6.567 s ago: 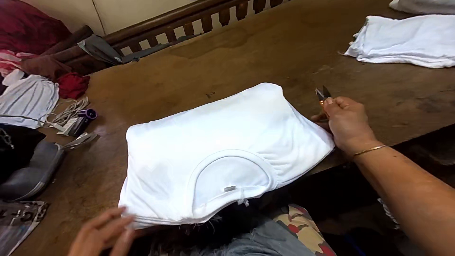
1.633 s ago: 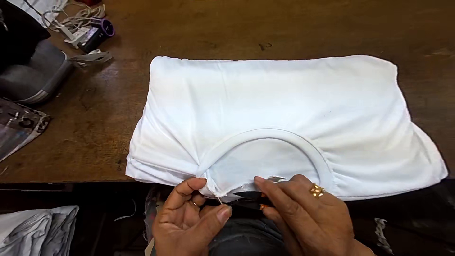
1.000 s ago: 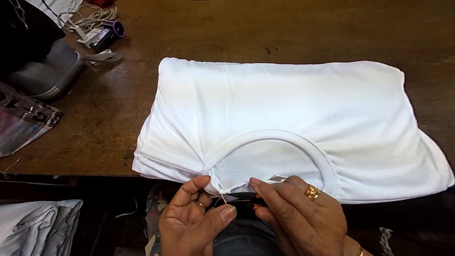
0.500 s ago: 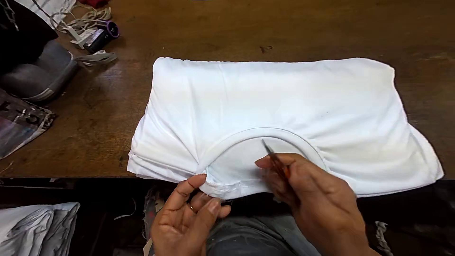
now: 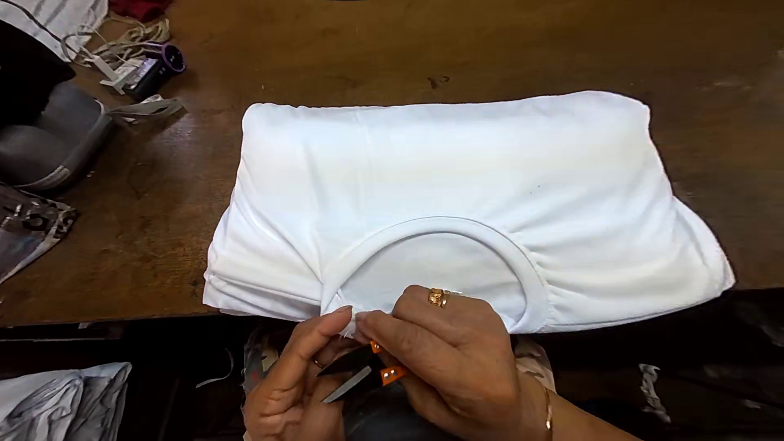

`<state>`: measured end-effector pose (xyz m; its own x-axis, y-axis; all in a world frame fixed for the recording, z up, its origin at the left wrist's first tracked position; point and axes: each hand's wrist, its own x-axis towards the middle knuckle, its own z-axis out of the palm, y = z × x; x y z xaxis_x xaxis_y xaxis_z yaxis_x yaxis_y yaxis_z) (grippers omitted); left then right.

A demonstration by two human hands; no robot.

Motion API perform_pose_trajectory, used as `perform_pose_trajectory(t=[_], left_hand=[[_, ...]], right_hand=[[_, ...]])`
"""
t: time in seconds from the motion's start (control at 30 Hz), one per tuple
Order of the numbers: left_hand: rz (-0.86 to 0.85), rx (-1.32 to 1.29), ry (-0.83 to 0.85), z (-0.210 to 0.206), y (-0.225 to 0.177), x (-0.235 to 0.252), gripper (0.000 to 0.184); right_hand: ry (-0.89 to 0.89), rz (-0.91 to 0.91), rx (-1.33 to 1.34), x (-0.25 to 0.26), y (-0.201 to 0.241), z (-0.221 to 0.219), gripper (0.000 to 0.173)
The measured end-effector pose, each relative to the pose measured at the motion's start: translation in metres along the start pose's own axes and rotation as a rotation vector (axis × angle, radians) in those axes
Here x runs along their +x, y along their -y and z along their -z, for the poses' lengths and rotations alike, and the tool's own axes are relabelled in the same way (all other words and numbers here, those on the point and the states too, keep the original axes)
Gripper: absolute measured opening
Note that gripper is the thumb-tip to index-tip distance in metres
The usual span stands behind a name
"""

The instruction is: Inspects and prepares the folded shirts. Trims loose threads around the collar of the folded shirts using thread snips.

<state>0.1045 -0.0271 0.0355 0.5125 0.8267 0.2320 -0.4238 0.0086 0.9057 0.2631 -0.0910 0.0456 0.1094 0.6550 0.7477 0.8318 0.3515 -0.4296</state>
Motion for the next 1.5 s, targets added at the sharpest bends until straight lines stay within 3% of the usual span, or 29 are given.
perform_pose_trajectory(t=[0.13, 0.33, 0.4, 0.47, 0.53, 0.7, 1.03, 1.5], left_hand=[[0.115, -0.122, -0.075, -0.007, -0.004, 0.001, 0.028], [0.07, 0.039, -0.217, -0.013, 0.008, 0.007, 0.041], [0.058, 0.044, -0.215, -0.015, 0.011, 0.008, 0.044], [0.03, 0.068, -0.141, -0.015, 0.01, 0.009, 0.043], [-0.003, 0.126, -0.069, -0.016, 0.007, 0.009, 0.039], [0.073, 0.06, -0.108, -0.023, 0.004, 0.01, 0.036], [0.196, -0.173, -0.179, -0.027, 0.0, 0.008, 0.041], [0.217, -0.23, -0.17, -0.024, -0.004, 0.005, 0.035]], right_hand=[[0.097, 0.078, -0.029, -0.004, 0.002, 0.003, 0.017], [0.571, -0.055, 0.462, -0.035, 0.002, 0.036, 0.02], [0.498, -0.171, 0.45, -0.04, 0.003, 0.045, 0.03], [0.32, -0.277, 0.262, -0.042, 0.002, 0.05, 0.049], [0.2, -0.296, 0.022, -0.04, -0.004, 0.054, 0.056], [0.085, -0.184, -0.29, -0.042, -0.017, 0.057, 0.039], [0.053, -0.082, -0.257, -0.043, -0.022, 0.041, 0.034], [0.075, -0.026, -0.243, -0.037, -0.024, 0.041, 0.03]])
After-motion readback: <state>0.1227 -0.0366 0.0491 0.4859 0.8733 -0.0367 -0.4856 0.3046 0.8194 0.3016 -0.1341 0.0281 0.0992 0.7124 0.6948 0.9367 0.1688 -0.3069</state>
